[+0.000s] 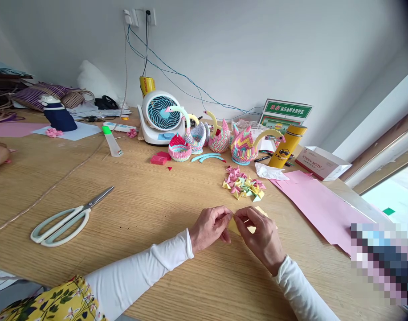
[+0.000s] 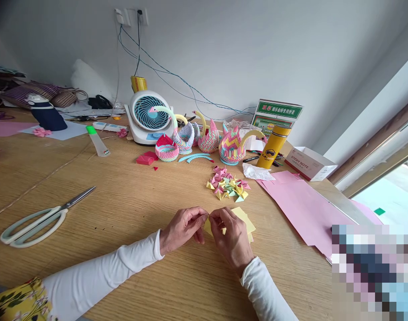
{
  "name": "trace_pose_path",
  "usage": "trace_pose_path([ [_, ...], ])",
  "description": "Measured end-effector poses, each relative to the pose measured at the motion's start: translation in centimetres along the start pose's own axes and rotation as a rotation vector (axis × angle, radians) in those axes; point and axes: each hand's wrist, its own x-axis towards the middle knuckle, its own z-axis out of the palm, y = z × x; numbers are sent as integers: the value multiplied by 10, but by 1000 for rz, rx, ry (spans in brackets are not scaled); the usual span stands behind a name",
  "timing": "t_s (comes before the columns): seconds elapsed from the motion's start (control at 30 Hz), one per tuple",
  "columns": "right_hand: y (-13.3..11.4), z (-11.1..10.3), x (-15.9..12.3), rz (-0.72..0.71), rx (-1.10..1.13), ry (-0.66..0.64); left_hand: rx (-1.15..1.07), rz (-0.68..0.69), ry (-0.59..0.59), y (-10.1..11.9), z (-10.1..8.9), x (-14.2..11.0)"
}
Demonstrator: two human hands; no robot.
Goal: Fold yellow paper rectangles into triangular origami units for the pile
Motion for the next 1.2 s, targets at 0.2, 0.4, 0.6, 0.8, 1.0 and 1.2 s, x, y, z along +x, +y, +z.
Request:
trace_pose_path([
  [0.2, 3, -2, 0, 86, 48, -22, -25, -14, 13, 0, -1, 0],
  [0.4, 4, -2, 0, 106, 35, -22, -114, -73, -11, 4, -2, 2],
  [0.6, -1, -3, 2, 25, -25, -38, -209, -170, -6, 8, -4, 4],
  [0.8, -1, -3, 1, 8, -59, -43, -241, -148, -41, 9, -6, 4],
  [1.0, 4, -3, 1, 3, -95, -54, -236, -126, -55, 4, -7, 5],
  [1.2, 5, -3, 0, 18, -99, -56, -216, -107, -56, 0, -10, 7],
])
